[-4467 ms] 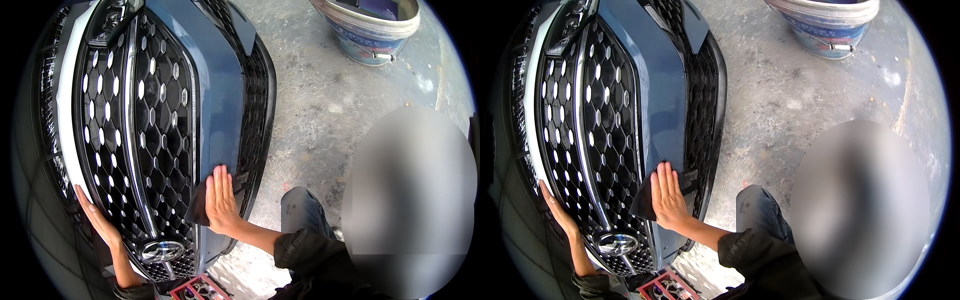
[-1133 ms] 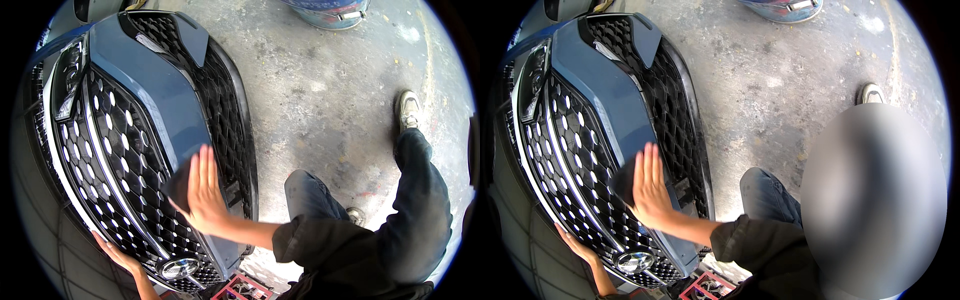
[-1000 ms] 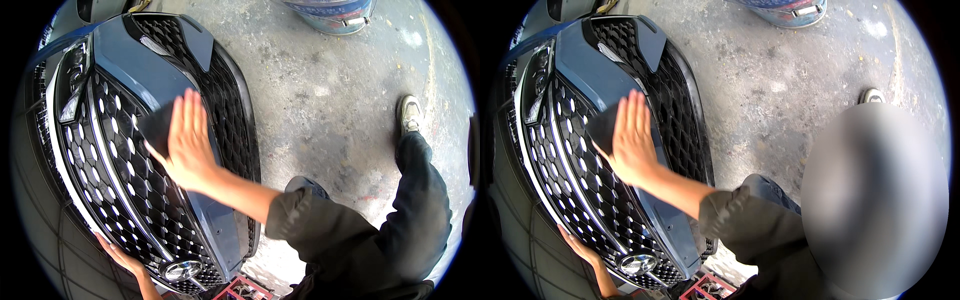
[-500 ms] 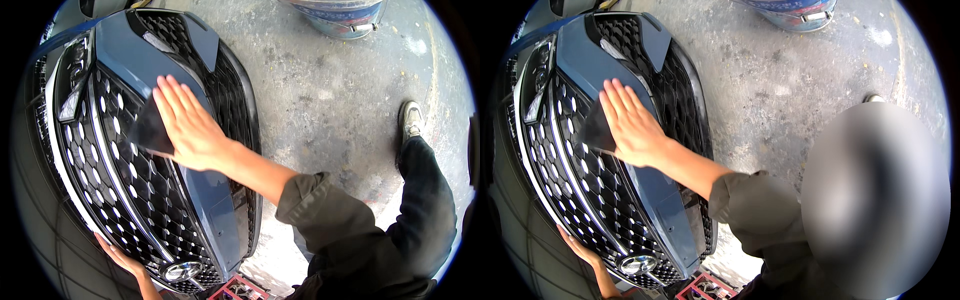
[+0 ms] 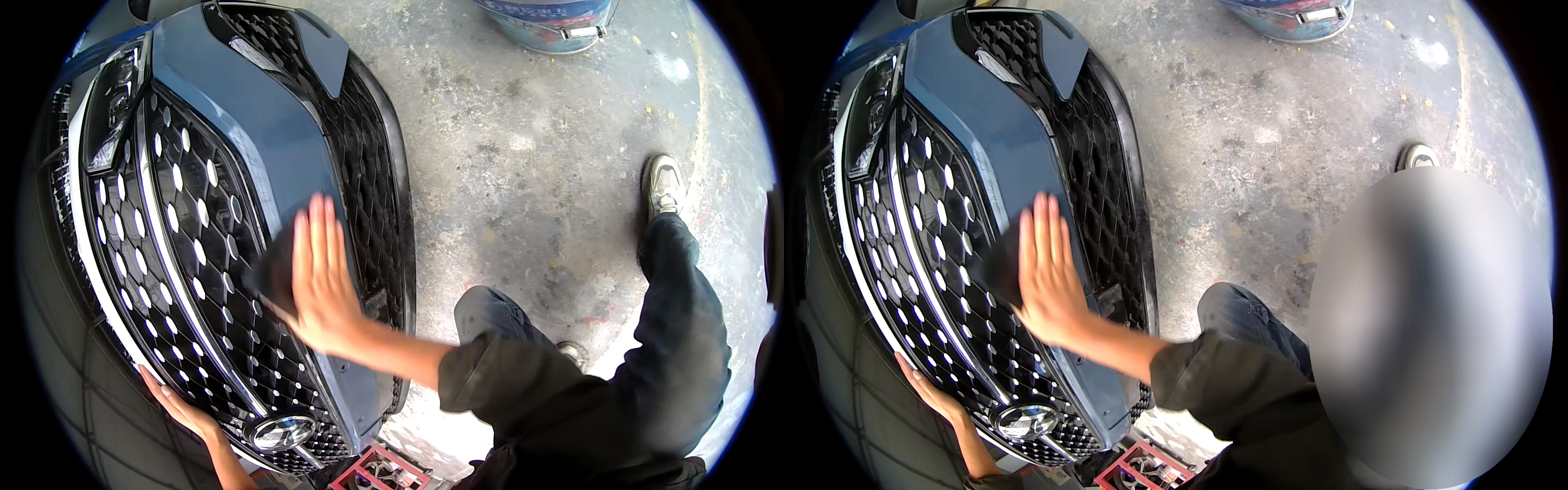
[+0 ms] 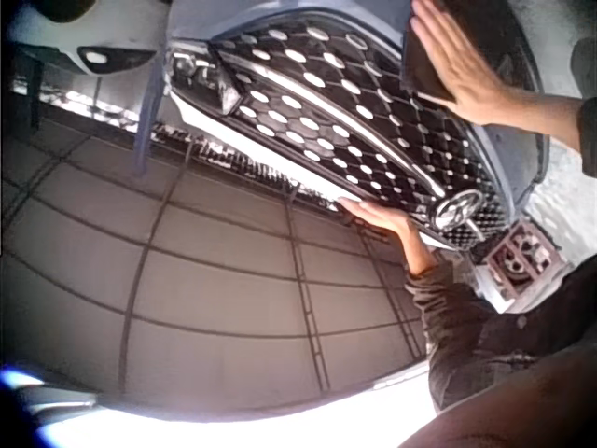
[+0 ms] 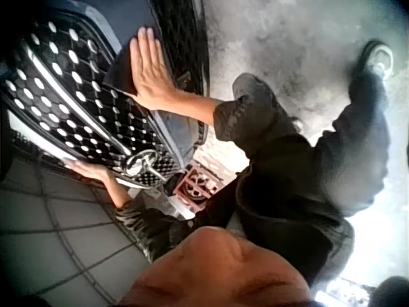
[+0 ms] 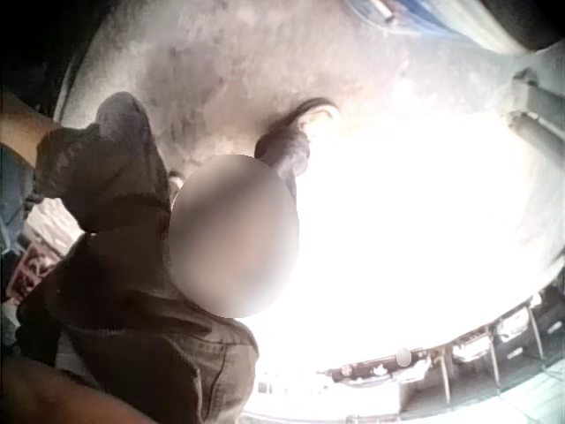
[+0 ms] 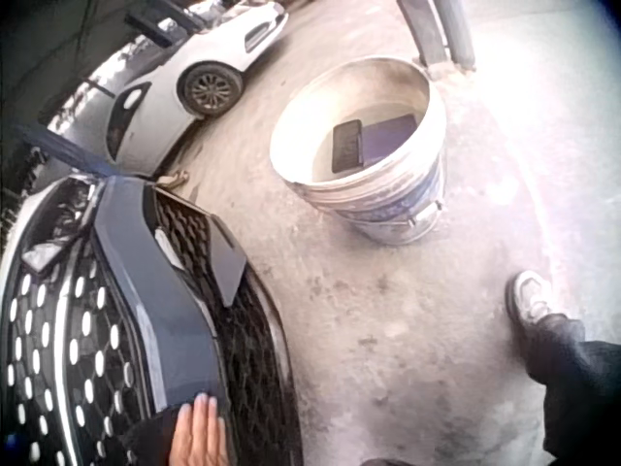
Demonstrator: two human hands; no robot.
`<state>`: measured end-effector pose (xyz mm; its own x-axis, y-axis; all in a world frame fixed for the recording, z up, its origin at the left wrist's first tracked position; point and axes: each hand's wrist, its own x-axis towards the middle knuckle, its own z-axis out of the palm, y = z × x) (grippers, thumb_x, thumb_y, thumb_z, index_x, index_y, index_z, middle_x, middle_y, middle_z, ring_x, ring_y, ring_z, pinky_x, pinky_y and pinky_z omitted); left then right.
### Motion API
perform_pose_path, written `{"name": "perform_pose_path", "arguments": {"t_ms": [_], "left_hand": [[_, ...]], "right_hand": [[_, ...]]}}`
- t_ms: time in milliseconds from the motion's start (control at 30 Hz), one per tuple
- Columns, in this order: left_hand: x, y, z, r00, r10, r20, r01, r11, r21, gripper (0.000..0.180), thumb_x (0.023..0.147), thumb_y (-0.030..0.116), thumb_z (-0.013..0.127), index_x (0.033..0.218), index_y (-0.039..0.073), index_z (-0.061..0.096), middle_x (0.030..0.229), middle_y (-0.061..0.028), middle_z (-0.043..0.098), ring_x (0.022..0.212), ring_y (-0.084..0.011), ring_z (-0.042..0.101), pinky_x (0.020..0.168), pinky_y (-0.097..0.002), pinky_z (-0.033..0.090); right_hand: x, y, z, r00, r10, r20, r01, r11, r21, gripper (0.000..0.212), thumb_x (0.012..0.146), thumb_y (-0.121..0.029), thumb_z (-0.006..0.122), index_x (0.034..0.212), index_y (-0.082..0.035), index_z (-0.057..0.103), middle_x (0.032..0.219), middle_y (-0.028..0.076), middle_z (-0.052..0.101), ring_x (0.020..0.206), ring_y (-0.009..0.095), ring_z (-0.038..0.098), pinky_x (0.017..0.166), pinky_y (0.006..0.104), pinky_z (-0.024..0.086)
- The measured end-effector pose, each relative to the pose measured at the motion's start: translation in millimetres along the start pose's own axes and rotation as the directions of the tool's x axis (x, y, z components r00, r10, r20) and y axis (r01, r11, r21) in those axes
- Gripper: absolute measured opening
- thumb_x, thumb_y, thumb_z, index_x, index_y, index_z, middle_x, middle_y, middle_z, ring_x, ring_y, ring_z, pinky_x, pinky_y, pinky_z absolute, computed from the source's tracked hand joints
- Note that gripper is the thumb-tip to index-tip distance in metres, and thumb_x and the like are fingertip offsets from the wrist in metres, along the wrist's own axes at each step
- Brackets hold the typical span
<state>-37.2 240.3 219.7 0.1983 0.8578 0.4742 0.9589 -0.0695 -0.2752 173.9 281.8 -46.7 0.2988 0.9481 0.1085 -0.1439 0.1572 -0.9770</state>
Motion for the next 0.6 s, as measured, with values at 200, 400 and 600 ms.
{"name": "perform_pose_path", "arguments": {"t_ms": [200, 400, 600], "left_hand": [[1.9, 3.0, 3.7, 1.0, -0.011, 0.002, 0.011, 1.0, -0.008, 0.064, 0.108, 0.043, 0.032, 0.156, 0.001, 0.035, 0.162, -0.0175, 0.034, 0.153, -0.0301, 0.026, 0.126, -0.0447, 0.016], [1.3, 2.4, 1.1, 1.0, -0.005, -0.004, 0.005, 1.0, -0.015, 0.062, 0.109, 0.039, 0.031, 0.156, -0.002, 0.035, 0.162, -0.0183, 0.034, 0.153, -0.0302, 0.027, 0.126, -0.0432, 0.016], [3.7, -1.7, 0.8, 1.0, 0.018, 0.007, -0.018, 1.0, 0.02, 0.063, 0.109, 0.041, 0.03, 0.157, 0.002, 0.034, 0.163, -0.016, 0.033, 0.154, -0.0302, 0.026, 0.126, -0.0447, 0.015]], "right_hand": [[-76.0, -0.5, 23.5, 0.995, 0.029, 0.095, -0.018, 0.993, -0.112, 0.116, 0.088, -0.05, 0.067, 0.15, 0.023, 0.001, 0.156, 0.048, -0.006, 0.149, 0.059, -0.006, 0.123, 0.0638, 0.005], [-48.2, -2.3, 12.3, 0.994, 0.096, 0.056, -0.096, 0.995, -0.002, 0.099, 0.087, -0.027, 0.063, 0.152, 0.02, 0.005, 0.16, 0.042, -0.004, 0.152, 0.055, -0.002, 0.125, 0.0585, 0.003], [-103.8, 15.0, -39.8, 0.99, 0.011, 0.144, -0.034, 0.986, 0.162, 0.076, 0.09, -0.015, 0.065, 0.155, 0.002, 0.028, 0.138, 0.032, 0.048, 0.131, 0.038, 0.049, 0.108, 0.0459, 0.043]]}}
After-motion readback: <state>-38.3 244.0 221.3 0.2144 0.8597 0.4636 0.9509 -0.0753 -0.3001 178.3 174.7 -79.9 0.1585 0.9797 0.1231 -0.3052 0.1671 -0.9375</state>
